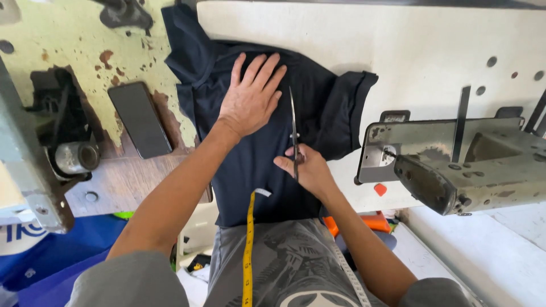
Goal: A person uses scissors to cut out pattern pieces from dark blue fabric on a workbench in a sewing factory.
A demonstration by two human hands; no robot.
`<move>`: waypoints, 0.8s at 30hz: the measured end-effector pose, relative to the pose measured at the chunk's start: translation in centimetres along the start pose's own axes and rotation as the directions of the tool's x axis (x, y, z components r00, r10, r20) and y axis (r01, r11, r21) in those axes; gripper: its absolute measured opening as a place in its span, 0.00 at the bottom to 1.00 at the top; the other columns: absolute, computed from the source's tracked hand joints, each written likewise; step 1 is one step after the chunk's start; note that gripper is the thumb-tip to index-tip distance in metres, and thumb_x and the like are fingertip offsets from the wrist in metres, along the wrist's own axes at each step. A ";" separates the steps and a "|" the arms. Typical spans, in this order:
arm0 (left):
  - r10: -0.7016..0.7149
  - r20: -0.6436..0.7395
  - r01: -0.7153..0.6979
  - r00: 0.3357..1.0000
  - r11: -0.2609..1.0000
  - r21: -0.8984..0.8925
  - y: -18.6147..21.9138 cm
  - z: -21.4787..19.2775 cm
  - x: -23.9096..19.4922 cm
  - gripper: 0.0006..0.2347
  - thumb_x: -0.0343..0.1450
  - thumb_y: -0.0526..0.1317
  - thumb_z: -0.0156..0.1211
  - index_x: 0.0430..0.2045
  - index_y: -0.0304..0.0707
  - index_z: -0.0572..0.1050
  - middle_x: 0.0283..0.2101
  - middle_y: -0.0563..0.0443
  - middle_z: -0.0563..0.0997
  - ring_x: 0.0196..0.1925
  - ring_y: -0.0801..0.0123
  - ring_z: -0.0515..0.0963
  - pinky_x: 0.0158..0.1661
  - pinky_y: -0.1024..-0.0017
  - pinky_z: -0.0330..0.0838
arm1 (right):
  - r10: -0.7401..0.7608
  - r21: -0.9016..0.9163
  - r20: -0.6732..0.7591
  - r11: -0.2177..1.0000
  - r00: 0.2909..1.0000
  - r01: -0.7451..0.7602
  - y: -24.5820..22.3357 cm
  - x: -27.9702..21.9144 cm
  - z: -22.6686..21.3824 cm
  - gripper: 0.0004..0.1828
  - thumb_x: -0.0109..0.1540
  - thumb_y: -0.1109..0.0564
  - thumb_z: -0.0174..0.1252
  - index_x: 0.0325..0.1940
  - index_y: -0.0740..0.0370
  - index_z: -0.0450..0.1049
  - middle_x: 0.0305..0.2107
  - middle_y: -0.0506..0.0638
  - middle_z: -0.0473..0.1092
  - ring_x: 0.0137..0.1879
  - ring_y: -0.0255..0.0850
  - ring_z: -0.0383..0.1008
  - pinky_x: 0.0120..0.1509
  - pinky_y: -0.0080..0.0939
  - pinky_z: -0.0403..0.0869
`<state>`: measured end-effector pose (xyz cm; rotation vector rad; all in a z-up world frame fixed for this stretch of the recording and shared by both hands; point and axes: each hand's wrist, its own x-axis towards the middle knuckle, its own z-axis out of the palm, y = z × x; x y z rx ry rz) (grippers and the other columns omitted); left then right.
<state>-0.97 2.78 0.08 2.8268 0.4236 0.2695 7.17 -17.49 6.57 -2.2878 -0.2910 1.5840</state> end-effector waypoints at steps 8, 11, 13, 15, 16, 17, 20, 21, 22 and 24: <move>0.001 -0.238 -0.001 0.971 1.000 -0.003 -1.4 4.0 0.9 0.18 0.79 0.45 0.48 0.62 0.40 0.72 0.62 0.46 0.70 0.62 0.55 0.68 0.63 0.48 0.58 | -0.054 0.204 -0.046 0.977 0.998 0.062 2.0 1.4 1.3 0.23 0.52 0.39 0.77 0.34 0.58 0.79 0.13 0.49 0.72 0.23 0.38 0.77 0.36 0.30 0.70; 0.010 -0.253 -0.010 0.967 1.000 0.002 -1.5 3.9 0.9 0.17 0.79 0.44 0.47 0.61 0.40 0.73 0.62 0.46 0.71 0.62 0.55 0.68 0.63 0.50 0.59 | -0.064 0.113 -0.041 0.991 0.997 0.068 -0.3 2.3 -0.1 0.29 0.51 0.36 0.76 0.41 0.59 0.80 0.17 0.53 0.73 0.29 0.45 0.79 0.40 0.38 0.72; 0.015 -0.250 -0.015 0.968 1.000 0.002 -1.3 3.8 0.6 0.17 0.79 0.44 0.47 0.61 0.40 0.73 0.61 0.46 0.71 0.62 0.55 0.68 0.62 0.50 0.60 | -0.058 0.134 -0.046 0.989 0.997 0.063 -0.1 2.4 0.2 0.29 0.51 0.35 0.76 0.41 0.59 0.80 0.18 0.52 0.73 0.29 0.44 0.78 0.40 0.37 0.72; 0.019 -0.255 -0.017 0.967 1.000 0.011 -1.6 3.7 1.0 0.17 0.79 0.44 0.46 0.61 0.40 0.73 0.61 0.46 0.71 0.62 0.55 0.68 0.62 0.50 0.60 | -0.063 0.149 -0.052 0.986 0.997 0.071 0.1 2.9 0.4 0.29 0.51 0.34 0.76 0.41 0.59 0.80 0.18 0.51 0.72 0.29 0.43 0.78 0.40 0.35 0.71; 0.020 -0.258 -0.017 0.966 1.000 0.012 -1.6 3.8 1.0 0.17 0.79 0.44 0.47 0.61 0.40 0.73 0.62 0.46 0.71 0.62 0.55 0.68 0.62 0.50 0.60 | -0.065 0.173 -0.078 0.982 0.995 0.078 0.5 3.0 0.6 0.27 0.51 0.35 0.77 0.36 0.57 0.79 0.16 0.49 0.72 0.26 0.40 0.78 0.38 0.32 0.70; 0.016 -0.257 -0.015 0.966 1.000 0.009 -1.5 3.9 0.9 0.17 0.79 0.44 0.47 0.61 0.40 0.73 0.62 0.47 0.70 0.62 0.55 0.68 0.62 0.50 0.60 | -0.061 0.195 -0.101 0.978 0.993 0.080 1.0 3.0 0.9 0.24 0.50 0.35 0.78 0.31 0.54 0.79 0.13 0.47 0.71 0.24 0.36 0.77 0.36 0.29 0.70; 0.013 -0.267 -0.012 0.964 1.000 0.006 -1.3 3.3 1.0 0.16 0.79 0.42 0.48 0.59 0.38 0.74 0.61 0.45 0.71 0.62 0.54 0.68 0.63 0.51 0.59 | -0.077 0.302 -0.061 0.949 0.995 0.092 1.4 3.4 1.7 0.24 0.52 0.38 0.77 0.31 0.59 0.79 0.13 0.49 0.70 0.22 0.36 0.75 0.32 0.29 0.71; 0.016 -0.273 -0.014 0.962 1.000 0.007 -1.2 3.3 0.9 0.16 0.79 0.42 0.48 0.59 0.38 0.74 0.61 0.45 0.71 0.62 0.54 0.68 0.63 0.51 0.59 | -0.081 0.301 -0.066 0.949 0.995 0.097 0.5 3.1 1.3 0.24 0.52 0.38 0.77 0.31 0.59 0.79 0.13 0.49 0.70 0.22 0.36 0.75 0.32 0.29 0.71; 0.017 -0.276 -0.017 0.961 1.000 0.003 -1.2 3.3 0.8 0.16 0.78 0.42 0.48 0.59 0.38 0.74 0.61 0.45 0.71 0.62 0.54 0.68 0.62 0.51 0.60 | -0.076 0.316 -0.057 0.944 0.995 0.091 -0.5 2.9 1.0 0.24 0.52 0.39 0.77 0.33 0.61 0.79 0.14 0.50 0.70 0.23 0.37 0.75 0.32 0.30 0.72; 0.021 -0.279 -0.021 0.960 1.000 0.003 -1.3 3.3 1.1 0.16 0.78 0.42 0.48 0.59 0.38 0.74 0.61 0.44 0.71 0.62 0.53 0.68 0.62 0.51 0.60 | -0.077 0.333 -0.049 0.939 0.996 0.089 -2.2 2.8 0.2 0.25 0.52 0.39 0.77 0.34 0.62 0.79 0.15 0.51 0.70 0.24 0.38 0.75 0.32 0.31 0.73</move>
